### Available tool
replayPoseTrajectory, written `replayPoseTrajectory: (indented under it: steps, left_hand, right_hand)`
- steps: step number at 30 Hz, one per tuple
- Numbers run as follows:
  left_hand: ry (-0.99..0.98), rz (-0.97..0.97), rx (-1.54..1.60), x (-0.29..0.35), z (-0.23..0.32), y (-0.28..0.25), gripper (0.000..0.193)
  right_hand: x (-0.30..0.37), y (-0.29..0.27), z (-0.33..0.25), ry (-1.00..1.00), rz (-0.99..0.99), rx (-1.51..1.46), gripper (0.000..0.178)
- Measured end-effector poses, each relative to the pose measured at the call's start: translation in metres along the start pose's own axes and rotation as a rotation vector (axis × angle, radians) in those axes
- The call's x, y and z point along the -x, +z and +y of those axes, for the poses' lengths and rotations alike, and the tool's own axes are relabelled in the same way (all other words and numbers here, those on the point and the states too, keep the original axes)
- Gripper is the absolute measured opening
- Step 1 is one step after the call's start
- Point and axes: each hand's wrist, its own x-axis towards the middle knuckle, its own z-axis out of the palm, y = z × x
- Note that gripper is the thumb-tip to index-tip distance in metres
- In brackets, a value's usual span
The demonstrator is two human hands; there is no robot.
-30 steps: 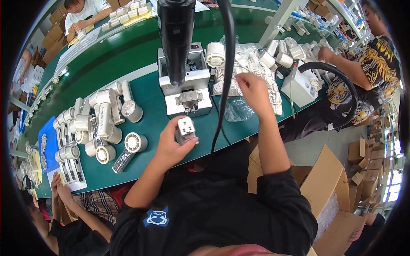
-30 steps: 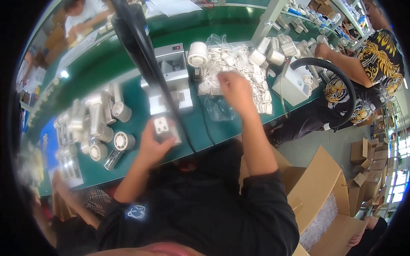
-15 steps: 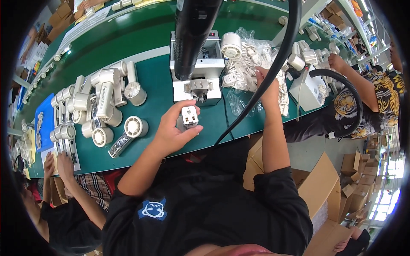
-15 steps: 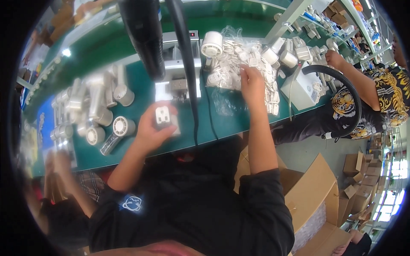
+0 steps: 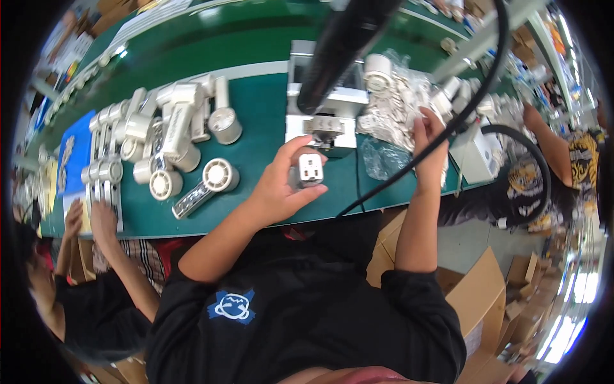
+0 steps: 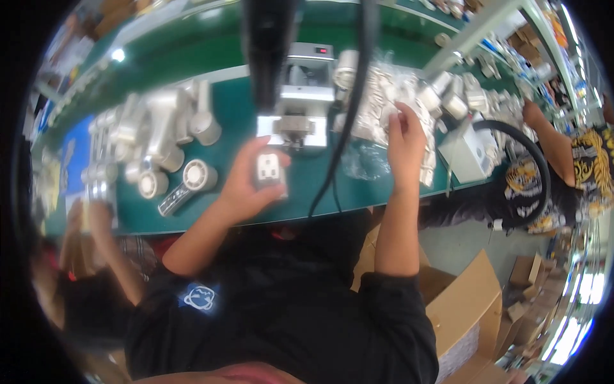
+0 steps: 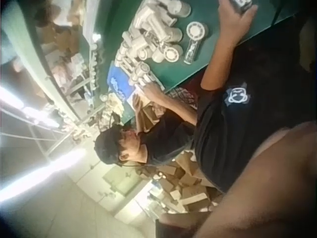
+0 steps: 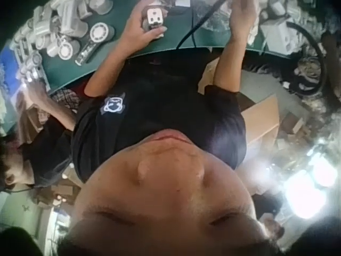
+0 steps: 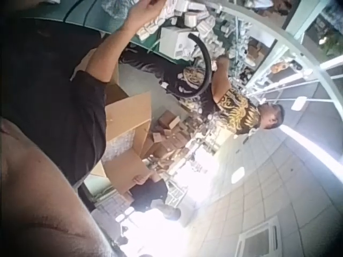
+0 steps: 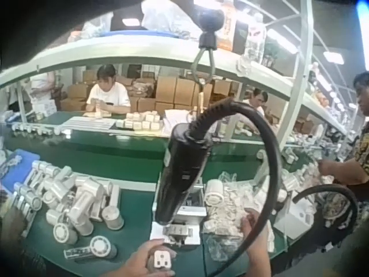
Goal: Assembling and inspecting handheld portable fans at a factory workstation.
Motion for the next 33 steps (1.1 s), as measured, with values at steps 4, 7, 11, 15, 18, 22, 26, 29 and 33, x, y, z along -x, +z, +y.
replayPoseTrajectory:
  steps: [4,7,11,15,18,22,26,29,33]
  left_hand:
    - [0.051,-0.044,-0.119,-0.006,0.004,0.007,0.064]
    - [-0.006,-0.072,-0.215,-0.005,0.007,0.005,0.067]
    - [0.138,-0.014,-0.1,0.002,-0.007,0.009,0.066]
    - [-0.103,-0.037,0.103,0.001,-0.005,0.01,0.057]
    - [-0.104,-0.044,0.121,0.004,-0.007,0.008,0.054]
    - [0.003,0.011,0.097,0.011,-0.007,-0.004,0.055]
    - [0.033,0.077,0.113,0.014,-0.011,-0.01,0.054]
    - [-0.018,0.045,0.145,0.014,-0.012,-0.009,0.054]
    - [-0.031,0.055,0.159,0.013,-0.01,-0.006,0.053]
  right_hand:
    - [0.066,0.036,-0.068,0.174,-0.348,-0.583,0.026]
    - [0.079,0.062,-0.093,0.224,-0.552,-0.592,0.02]
    - [0.077,0.056,-0.095,0.109,-0.654,-0.387,0.017]
    - [0.052,0.062,-0.113,-0.03,-0.294,-0.326,0.031]
    - [0.002,0.084,-0.14,-0.436,-0.129,-0.728,0.044]
    - [0.0,0.105,-0.167,-0.084,-0.322,-0.73,0.035]
    - [0.005,0.091,-0.142,-0.224,-0.328,-0.774,0.036]
    - [0.008,0.096,-0.128,-0.149,-0.289,-0.778,0.029]
    - [0.013,0.101,-0.116,-0.129,-0.3,-0.771,0.023]
